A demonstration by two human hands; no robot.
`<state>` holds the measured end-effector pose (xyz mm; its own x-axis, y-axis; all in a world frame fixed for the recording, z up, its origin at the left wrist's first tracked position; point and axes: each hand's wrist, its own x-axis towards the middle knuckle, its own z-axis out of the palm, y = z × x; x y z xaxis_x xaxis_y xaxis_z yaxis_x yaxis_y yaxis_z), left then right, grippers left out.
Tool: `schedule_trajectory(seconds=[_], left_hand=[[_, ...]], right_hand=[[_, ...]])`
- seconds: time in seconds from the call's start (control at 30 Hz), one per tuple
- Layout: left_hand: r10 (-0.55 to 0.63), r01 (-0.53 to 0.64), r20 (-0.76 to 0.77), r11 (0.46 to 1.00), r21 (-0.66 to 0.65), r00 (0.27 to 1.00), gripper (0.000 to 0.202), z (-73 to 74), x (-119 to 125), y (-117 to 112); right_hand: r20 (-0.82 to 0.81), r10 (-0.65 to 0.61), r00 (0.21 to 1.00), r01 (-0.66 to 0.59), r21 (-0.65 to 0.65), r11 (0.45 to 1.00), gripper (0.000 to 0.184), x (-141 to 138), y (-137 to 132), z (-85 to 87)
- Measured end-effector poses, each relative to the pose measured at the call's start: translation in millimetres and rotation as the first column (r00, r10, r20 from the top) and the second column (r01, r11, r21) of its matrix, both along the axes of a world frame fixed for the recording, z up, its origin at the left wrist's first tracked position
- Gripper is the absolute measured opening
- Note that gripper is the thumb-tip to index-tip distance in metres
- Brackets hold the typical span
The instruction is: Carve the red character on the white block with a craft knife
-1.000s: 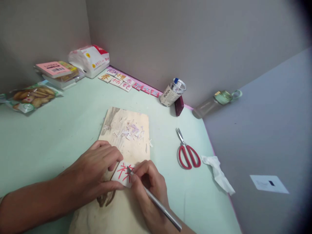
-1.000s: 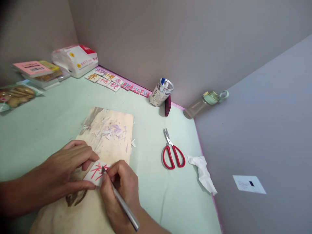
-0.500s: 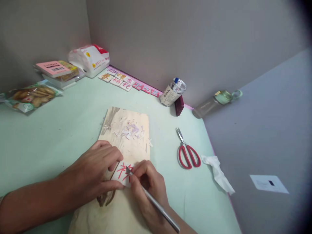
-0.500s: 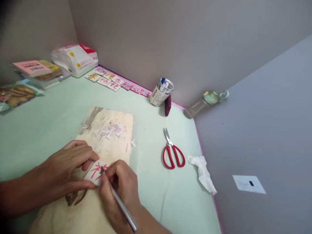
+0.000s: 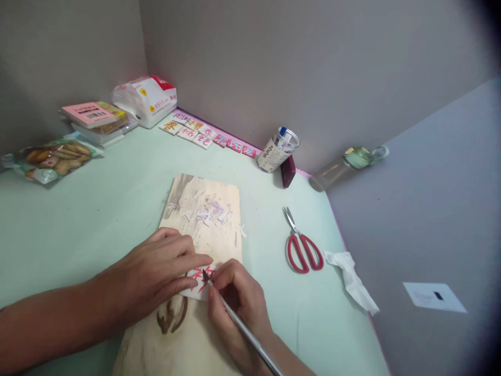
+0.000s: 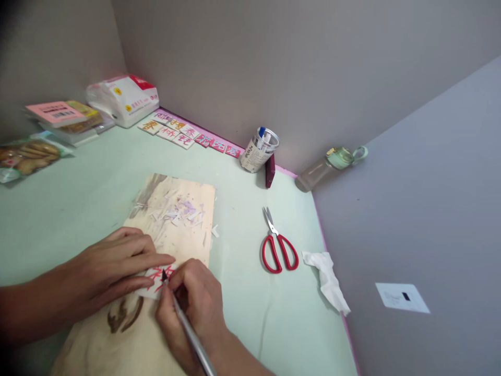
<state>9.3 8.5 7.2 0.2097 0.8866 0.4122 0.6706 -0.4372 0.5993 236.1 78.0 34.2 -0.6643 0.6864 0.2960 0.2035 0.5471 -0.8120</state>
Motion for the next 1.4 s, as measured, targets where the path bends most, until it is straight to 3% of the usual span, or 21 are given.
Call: schedule_trajectory(seconds=[0.23,0.47,0.6,0.7,0.83,0.9,1.0,1.1,1.13,1.3,1.4], left_hand=[[-0.014,0.016,0.057,0.999,-0.028,0.998,0.027,6.7,-1,4],[-0.004,0.002,0.084,1.0,0.021,0.996,0.026,3.3,7,9],[-0.008,0.006,0.051,1.0,0.027,0.999,0.033,-2.9,8,11],[-0.032,0.03,0.032,0.999,0.045,0.999,0.034,1.2,5,12],[-0.073,0.078,0.087,0.995,-0.061,0.994,0.031,13.3,-6,13],[-0.008,0.022,0.118,0.993,-0.117,0.993,0.03,16.1,-16,12],[0.088,-0.08,0.072,0.991,-0.105,0.994,0.011,14.8,-29,7],[0.026,-0.026,-0.008,0.992,-0.125,1.0,0.045,12.0,-32,0],[0.042,-0.043,-0.014,0.989,-0.144,0.999,0.047,11.3,-29,-3],[0.084,-0.082,0.003,0.979,-0.188,0.996,0.03,10.6,-14,-10],[0.083,-0.08,0.012,0.98,-0.182,0.996,0.034,10.7,-11,-10]], right_hand=[[-0.054,-0.06,0.997,0.06,0.001,0.998,0.017,-3,-3,-10.4],[0.014,-0.012,1.0,0.013,-0.051,0.999,0.019,-1,-1,0.4],[0.025,-0.009,1.0,0.011,-0.048,0.999,0.02,-1,-1,0.6],[0.028,-0.003,1.0,0.005,-0.038,0.999,0.019,-1,-2,-1.1],[0.022,-0.004,1.0,0.004,-0.023,1.0,0.019,-1,-1,-2.6],[0.026,-0.007,1.0,0.008,-0.03,1.0,0.019,-1,-1,-2.3],[0.041,-0.009,0.999,0.012,-0.063,0.998,0.019,-1,-1,-0.4],[0.043,-0.013,0.999,0.016,-0.09,0.996,0.019,-1,-2,1.9],[0.04,-0.018,0.999,0.022,-0.1,0.995,0.019,-1,-2,2.5],[0.035,-0.042,0.999,0.049,-0.242,0.969,0.019,-1,-2,1.7],[0.002,-0.071,0.997,0.068,-0.345,0.936,0.02,-2,-2,0.7]])
